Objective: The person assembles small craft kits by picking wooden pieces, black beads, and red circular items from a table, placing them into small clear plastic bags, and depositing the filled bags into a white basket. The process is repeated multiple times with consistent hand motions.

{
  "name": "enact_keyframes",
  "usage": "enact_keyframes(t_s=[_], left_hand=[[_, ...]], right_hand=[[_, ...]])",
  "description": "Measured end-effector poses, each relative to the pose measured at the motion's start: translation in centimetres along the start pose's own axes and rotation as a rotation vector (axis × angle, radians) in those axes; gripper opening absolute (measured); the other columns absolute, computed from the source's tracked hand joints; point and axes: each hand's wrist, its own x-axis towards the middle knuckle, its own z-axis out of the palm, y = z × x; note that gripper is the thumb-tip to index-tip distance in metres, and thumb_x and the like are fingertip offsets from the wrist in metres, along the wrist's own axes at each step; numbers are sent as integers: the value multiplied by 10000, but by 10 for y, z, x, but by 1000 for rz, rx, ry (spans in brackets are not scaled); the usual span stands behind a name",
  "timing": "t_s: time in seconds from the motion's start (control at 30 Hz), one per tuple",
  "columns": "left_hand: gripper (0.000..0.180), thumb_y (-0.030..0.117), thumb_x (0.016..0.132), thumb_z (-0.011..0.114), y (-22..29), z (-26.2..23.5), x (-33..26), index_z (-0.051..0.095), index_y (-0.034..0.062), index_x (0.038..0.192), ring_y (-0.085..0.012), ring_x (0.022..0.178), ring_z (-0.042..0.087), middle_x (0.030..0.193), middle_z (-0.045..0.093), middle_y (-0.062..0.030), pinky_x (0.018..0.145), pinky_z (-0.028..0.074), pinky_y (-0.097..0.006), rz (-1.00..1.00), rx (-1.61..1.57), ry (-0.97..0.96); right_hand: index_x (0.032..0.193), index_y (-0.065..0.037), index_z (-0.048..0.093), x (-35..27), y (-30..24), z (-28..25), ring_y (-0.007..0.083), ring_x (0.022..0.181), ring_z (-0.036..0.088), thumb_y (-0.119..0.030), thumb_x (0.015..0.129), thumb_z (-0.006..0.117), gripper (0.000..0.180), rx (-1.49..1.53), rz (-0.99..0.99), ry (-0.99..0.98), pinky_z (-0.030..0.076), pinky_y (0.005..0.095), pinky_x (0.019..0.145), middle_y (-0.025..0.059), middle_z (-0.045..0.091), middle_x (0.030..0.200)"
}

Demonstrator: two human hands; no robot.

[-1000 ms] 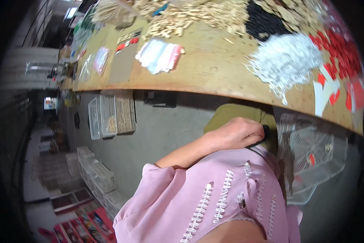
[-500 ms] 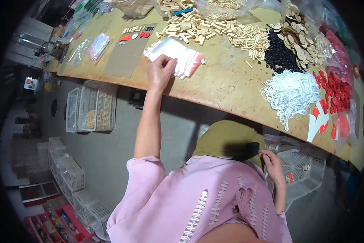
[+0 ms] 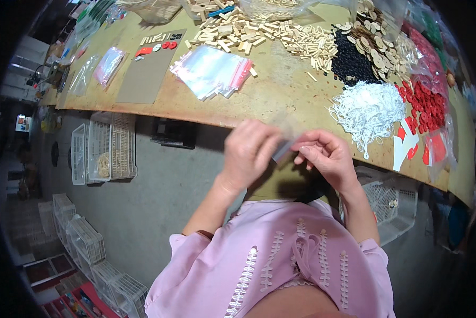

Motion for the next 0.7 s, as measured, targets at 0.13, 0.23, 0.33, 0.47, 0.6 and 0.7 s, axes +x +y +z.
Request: enact_keyframes(t_s=[0.13,0.23,0.33,0.47,0.6,0.7], left_hand=[[71,82,875,738,4,16,-7,693,30,894,-329,768,633,822,662,-120,704,510,-410,30,-129,-76],[76,86,873,739,1,26,-5,692,33,901,-329,779,637,823,662,-115,715,518,-413,51,-203,-205],[81,84,870,736,9,43,-1,701,35,924,-323,785,645,849,672,-117,727,524,-412,36,-254,-180],[239,55,799,854,32,48,-1,708,41,988,-139,718,606,855,665,-62,644,503,-279,-274,-535,-248],[193,56,815,844,46,51,7,720,25,960,-128,707,639,817,683,-53,665,532,-269,-163,-406,-362],[90,12,845,783,50,59,6,729,15,917,-178,681,674,790,694,-82,639,545,-281,-132,-340,-331]], right_hand=[[1054,-2,700,-8,15,-9,93,745,691,-119,1037,629,137,110,79,-52,504,207,594,95,759,980],[1032,-11,700,-19,15,-16,95,688,672,-124,1038,627,135,107,87,-43,486,202,567,79,751,932],[1000,-23,694,-30,15,-23,86,666,657,-143,1019,666,125,56,108,25,482,202,556,55,730,876],[970,-23,684,-41,11,-22,62,684,649,-150,995,716,133,154,28,148,512,199,581,43,715,845],[951,-17,681,-49,9,-20,60,623,631,-141,1010,700,139,55,-46,257,479,198,532,40,708,789],[952,-11,677,-53,15,-25,58,590,620,-148,1019,692,153,0,-78,276,458,197,507,34,700,770]])
